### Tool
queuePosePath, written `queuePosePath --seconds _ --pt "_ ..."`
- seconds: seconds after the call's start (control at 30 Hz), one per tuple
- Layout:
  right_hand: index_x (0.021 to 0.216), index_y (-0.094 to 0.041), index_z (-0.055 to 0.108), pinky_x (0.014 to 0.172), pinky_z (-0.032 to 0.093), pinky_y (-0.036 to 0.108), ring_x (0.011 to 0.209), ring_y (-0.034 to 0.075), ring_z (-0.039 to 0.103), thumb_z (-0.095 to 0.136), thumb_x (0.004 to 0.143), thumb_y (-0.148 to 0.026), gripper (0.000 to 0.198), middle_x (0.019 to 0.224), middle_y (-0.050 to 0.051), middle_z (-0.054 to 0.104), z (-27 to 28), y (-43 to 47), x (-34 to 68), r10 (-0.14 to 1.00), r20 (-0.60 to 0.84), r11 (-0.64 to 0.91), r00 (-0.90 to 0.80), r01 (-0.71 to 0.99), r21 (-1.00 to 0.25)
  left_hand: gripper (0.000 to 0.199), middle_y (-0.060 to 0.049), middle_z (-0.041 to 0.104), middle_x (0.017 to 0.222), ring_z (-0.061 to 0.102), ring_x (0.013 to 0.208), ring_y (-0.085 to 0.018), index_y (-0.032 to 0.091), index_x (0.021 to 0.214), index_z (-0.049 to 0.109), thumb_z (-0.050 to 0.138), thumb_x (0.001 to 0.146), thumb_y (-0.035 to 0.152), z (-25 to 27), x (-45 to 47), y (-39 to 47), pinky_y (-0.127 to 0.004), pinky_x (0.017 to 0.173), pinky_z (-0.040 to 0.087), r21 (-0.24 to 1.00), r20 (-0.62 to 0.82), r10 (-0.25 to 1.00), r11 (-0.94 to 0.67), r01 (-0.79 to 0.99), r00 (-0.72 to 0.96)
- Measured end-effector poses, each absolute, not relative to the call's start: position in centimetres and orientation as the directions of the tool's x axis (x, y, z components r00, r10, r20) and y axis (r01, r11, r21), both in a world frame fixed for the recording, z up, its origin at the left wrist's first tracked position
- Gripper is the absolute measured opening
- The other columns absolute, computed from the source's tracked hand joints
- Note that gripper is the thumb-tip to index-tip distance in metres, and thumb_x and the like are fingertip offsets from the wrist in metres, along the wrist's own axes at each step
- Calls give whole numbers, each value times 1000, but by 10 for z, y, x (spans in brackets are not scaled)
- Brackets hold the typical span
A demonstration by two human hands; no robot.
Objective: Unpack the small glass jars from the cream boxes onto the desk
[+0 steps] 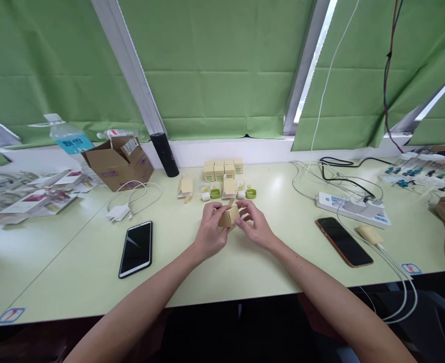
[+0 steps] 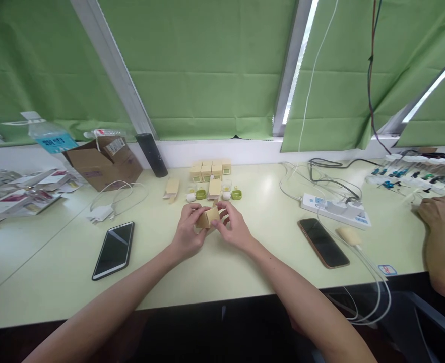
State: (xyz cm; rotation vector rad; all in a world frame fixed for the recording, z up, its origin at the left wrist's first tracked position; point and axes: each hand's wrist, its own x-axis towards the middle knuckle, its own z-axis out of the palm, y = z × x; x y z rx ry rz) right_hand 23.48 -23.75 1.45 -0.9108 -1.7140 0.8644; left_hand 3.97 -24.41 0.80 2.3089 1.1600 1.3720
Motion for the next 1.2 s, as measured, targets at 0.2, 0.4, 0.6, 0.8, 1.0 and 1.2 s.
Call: queuePosePath --seconds 0.2,0.4,0.6,0.8,1.0,1.2 --pt "130 -30 51 77 61 41 99 24 64 72 88 -42 48 128 11 60 10 -239 230 889 383 431 -250 176 -885 58 -17 56 130 54 124 -33 21 149 48 64 93 21 8 42 -246 -50 105 50 453 689 668 -700 552 282" --pt "131 -29 48 78 60 39 95 21 62 67 92 -47 48 120 8 58 10 -235 235 910 325 359 -256 97 -928 54 -16 58 130 56 123 -32 22 145 50 67 94 23 8 42 -245 -52 104 52 408 711 640 -713 570 292" --pt "132 -31 47 73 58 37 84 17 59 68 90 -46 49 115 5 56 7 -234 236 922 294 319 -250 66 -945 48 -14 57 126 58 119 -29 20 136 53 70 91 19 9 44 -246 -48 101 55 408 689 646 -721 560 329" --pt "133 -32 45 74 58 39 74 20 60 54 98 -44 38 90 -1 61 8 -234 240 928 325 336 -182 37 -941 46 -13 59 125 60 120 -30 21 129 52 70 87 16 9 43 -243 -49 103 54 516 643 714 -671 531 277" --pt "133 -32 41 69 59 37 82 21 66 50 100 -38 35 119 7 68 20 -231 247 924 382 383 -25 72 -921 46 -10 59 124 61 116 -26 23 128 46 70 88 21 4 40 -238 -44 95 55 715 526 829 -553 428 193" --pt "102 -26 64 95 57 47 128 28 54 43 93 -12 27 128 12 54 19 -231 249 730 680 632 -71 451 -631 36 -10 52 122 56 112 -24 25 126 49 60 93 14 2 42 -242 -38 88 57 651 552 771 -637 414 318"
